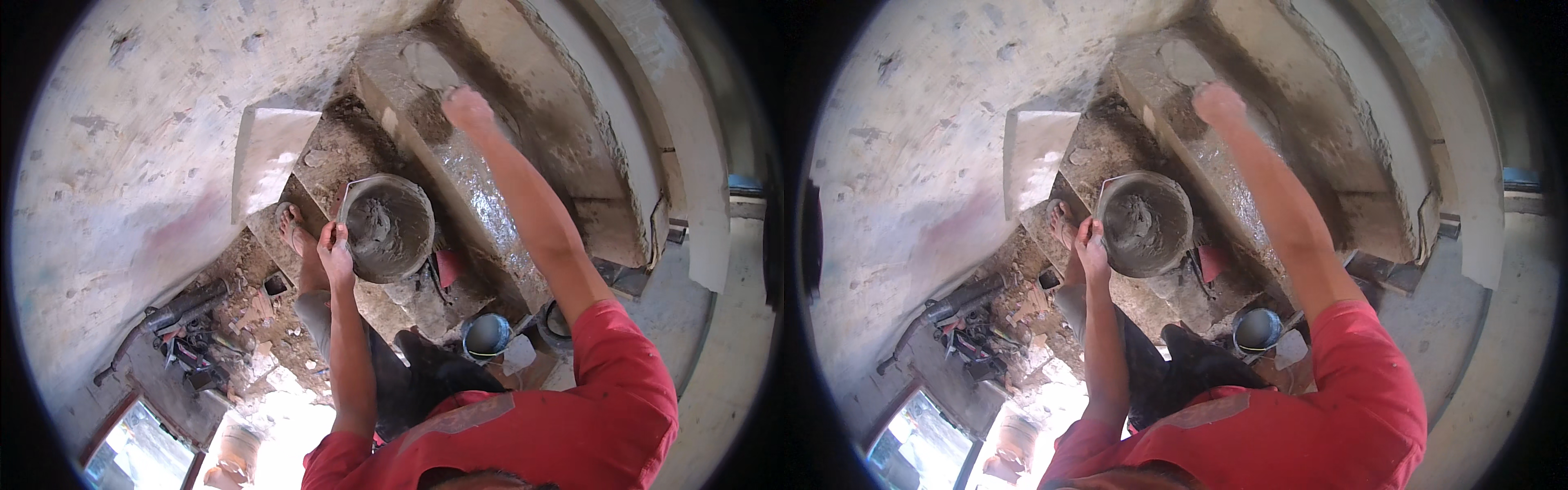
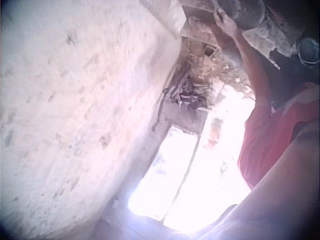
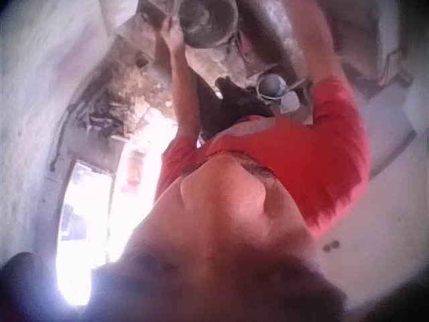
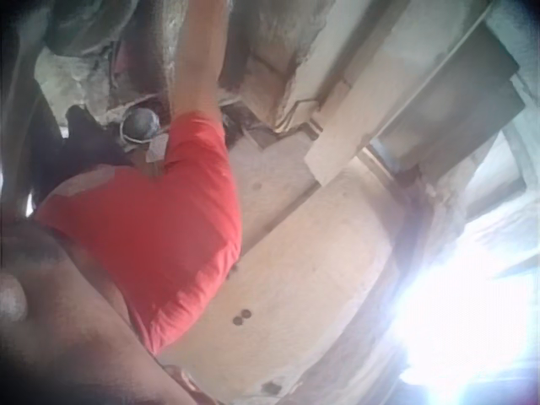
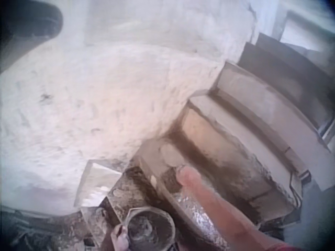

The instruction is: The person scoops wet cement from a bucket with a trowel and spreads it onto the stair treads and risers. They repeatedly smooth the surface of each step, working from the lower steps upward.

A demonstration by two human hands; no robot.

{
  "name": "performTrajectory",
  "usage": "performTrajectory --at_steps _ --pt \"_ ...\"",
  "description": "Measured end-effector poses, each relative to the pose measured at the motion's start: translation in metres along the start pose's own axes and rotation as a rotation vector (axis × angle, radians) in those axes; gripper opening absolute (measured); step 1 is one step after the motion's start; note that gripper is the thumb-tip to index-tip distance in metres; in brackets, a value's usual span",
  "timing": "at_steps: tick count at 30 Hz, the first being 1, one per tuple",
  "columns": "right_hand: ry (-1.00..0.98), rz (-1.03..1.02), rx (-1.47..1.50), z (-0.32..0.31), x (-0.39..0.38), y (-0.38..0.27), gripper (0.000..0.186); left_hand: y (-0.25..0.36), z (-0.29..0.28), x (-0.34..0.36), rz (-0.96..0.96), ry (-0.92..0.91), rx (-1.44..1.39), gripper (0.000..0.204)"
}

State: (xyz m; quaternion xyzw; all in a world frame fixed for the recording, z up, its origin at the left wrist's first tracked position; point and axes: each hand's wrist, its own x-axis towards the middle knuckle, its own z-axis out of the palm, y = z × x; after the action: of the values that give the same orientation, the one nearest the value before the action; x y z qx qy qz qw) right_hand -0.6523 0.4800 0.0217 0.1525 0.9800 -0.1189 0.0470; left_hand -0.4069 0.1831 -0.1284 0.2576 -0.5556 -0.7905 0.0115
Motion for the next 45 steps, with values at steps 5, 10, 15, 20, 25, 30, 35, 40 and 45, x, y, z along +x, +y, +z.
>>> performTrajectory --at_steps 5,10,15,20,25,30,35,40,45 --pt "-0.020 0.026 -0.018 -0.008 -0.037 0.069 0.051 -0.001 0.004 0.009 0.033 0.005 0.033 0.027" --pt "-0.005 0.103 0.144 0.000 -0.118 0.060 0.055 -0.001 0.008 0.012 0.022 0.009 0.100 0.026" --pt "-0.057 -0.074 -0.047 -0.005 -0.075 0.004 0.054 0.000 0.009 0.007 0.027 -0.013 0.015 0.026" --pt "0.059 0.100 -0.022 -0.004 -0.017 0.036 0.049 0.003 0.004 0.004 0.044 0.007 0.020 0.027" --pt "0.053 -0.020 -0.206 0.019 -0.071 0.139 0.040 0.001 0.006 0.009 0.017 0.005 0.028 0.026" --pt "0.108 0.507 0.453 0.032 -0.185 0.152 0.028 -0.001 0.010 0.011 0.033 0.025 0.034 0.025" --pt "-0.027 0.560 1.113 0.032 -0.127 0.069 0.027 -0.001 0.007 0.003 0.040 0.047 0.039 0.026" --pt "-0.175 0.433 1.076 0.015 0.005 -0.009 0.026 -0.003 0.002 0.003 0.024 0.062 0.040 0.027" --pt "-0.242 -0.055 0.202 0.008 0.015 -0.026 0.042 0.000 0.006 0.011 0.026 0.004 0.073 0.027"
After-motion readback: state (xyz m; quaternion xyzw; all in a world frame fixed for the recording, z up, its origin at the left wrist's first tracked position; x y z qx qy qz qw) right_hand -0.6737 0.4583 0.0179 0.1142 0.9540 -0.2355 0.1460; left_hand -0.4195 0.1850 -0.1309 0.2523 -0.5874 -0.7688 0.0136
